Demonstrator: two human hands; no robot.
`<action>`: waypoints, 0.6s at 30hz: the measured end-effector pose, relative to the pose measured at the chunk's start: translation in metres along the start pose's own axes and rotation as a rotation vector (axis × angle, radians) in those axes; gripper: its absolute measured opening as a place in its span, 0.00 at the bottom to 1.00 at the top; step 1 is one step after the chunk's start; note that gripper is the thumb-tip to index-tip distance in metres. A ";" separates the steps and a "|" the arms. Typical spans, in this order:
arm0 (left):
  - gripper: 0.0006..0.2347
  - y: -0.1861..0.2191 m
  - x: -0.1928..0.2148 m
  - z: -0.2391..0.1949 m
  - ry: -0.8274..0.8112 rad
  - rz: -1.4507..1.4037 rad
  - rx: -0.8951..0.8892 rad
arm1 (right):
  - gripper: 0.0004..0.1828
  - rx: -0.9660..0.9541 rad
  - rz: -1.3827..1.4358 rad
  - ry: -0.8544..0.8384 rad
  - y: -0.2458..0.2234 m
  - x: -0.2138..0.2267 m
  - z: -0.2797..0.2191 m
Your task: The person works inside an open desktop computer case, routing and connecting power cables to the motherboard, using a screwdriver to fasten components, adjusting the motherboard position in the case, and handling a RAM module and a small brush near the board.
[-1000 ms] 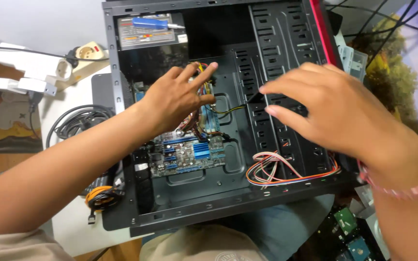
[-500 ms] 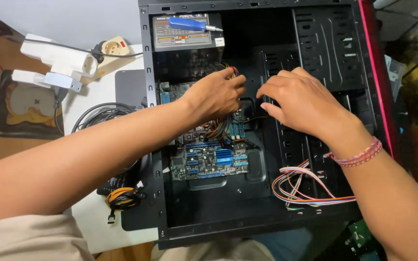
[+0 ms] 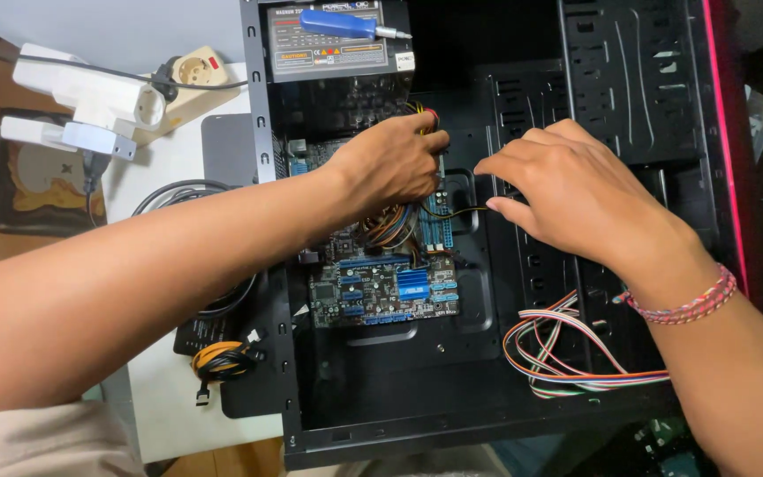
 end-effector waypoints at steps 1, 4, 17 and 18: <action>0.05 -0.002 0.004 -0.002 -0.003 0.000 0.000 | 0.17 0.001 0.002 0.001 0.000 0.000 0.000; 0.07 -0.012 -0.001 -0.001 -0.017 -0.102 0.037 | 0.17 0.006 -0.001 -0.001 0.001 0.001 0.000; 0.34 -0.043 0.038 -0.024 0.178 -0.457 0.059 | 0.17 -0.011 0.034 -0.012 0.005 0.002 -0.001; 0.35 -0.046 0.042 -0.026 0.292 -0.498 0.055 | 0.16 -0.007 0.053 -0.022 0.004 0.003 0.000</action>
Point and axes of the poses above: each hand's wrist, its own z-axis towards the middle knuckle, its own x-axis out of the back of the hand, y = z × x, the point moved 10 cm from there along z, towards the middle knuckle, and after that the axes turned 3 degrees about -x, right-handed, at the moved point
